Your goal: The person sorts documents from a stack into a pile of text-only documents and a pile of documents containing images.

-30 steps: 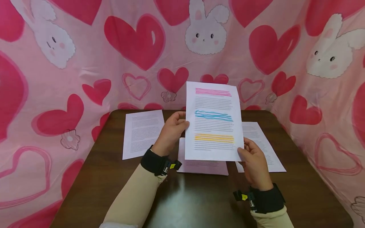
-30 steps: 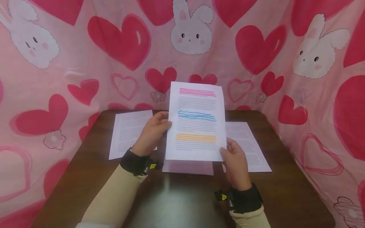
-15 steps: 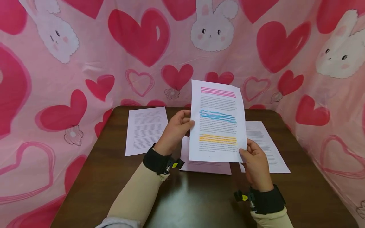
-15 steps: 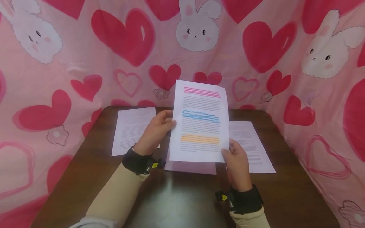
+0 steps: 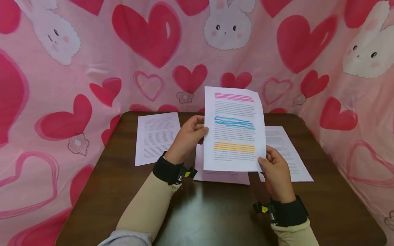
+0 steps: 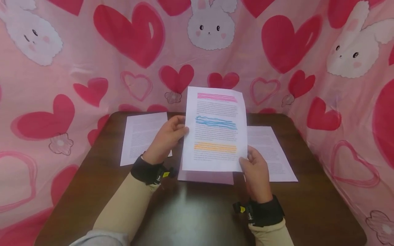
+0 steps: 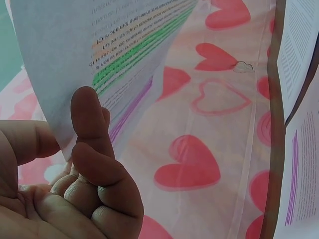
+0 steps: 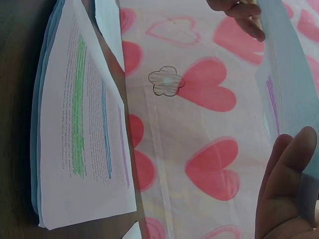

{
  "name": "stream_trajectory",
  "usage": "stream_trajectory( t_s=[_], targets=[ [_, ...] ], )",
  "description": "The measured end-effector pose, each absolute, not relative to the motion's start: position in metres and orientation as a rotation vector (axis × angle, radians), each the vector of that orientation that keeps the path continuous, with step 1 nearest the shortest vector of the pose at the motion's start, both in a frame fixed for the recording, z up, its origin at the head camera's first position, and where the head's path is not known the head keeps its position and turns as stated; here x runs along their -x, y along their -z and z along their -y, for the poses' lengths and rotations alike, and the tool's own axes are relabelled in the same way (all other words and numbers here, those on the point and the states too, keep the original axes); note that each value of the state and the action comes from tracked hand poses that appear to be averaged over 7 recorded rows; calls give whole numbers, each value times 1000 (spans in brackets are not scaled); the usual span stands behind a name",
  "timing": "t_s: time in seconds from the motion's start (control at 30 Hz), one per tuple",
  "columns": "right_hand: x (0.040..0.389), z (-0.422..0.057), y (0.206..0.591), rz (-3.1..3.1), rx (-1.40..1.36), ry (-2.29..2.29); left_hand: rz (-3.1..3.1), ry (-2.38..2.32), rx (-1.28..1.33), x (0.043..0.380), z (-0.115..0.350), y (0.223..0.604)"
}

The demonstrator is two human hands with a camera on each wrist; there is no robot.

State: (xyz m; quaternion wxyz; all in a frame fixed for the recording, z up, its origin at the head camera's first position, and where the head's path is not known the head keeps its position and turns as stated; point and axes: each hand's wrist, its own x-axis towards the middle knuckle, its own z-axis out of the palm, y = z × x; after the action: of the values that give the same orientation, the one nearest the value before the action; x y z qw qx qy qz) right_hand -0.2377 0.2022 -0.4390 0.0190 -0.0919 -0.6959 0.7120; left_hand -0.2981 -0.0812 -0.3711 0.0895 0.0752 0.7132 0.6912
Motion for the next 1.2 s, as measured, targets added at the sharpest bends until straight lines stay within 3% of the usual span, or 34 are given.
stream_trajectory(
  t_s=[0.4,1.2],
  targets=[
    [242,-199,441,2220,301,-2137,-2203,-2078,-150,313,84,396],
    [237,-195,448,2266,292,-2062,-2419,-1867,-116,318,81,406]
  ],
)
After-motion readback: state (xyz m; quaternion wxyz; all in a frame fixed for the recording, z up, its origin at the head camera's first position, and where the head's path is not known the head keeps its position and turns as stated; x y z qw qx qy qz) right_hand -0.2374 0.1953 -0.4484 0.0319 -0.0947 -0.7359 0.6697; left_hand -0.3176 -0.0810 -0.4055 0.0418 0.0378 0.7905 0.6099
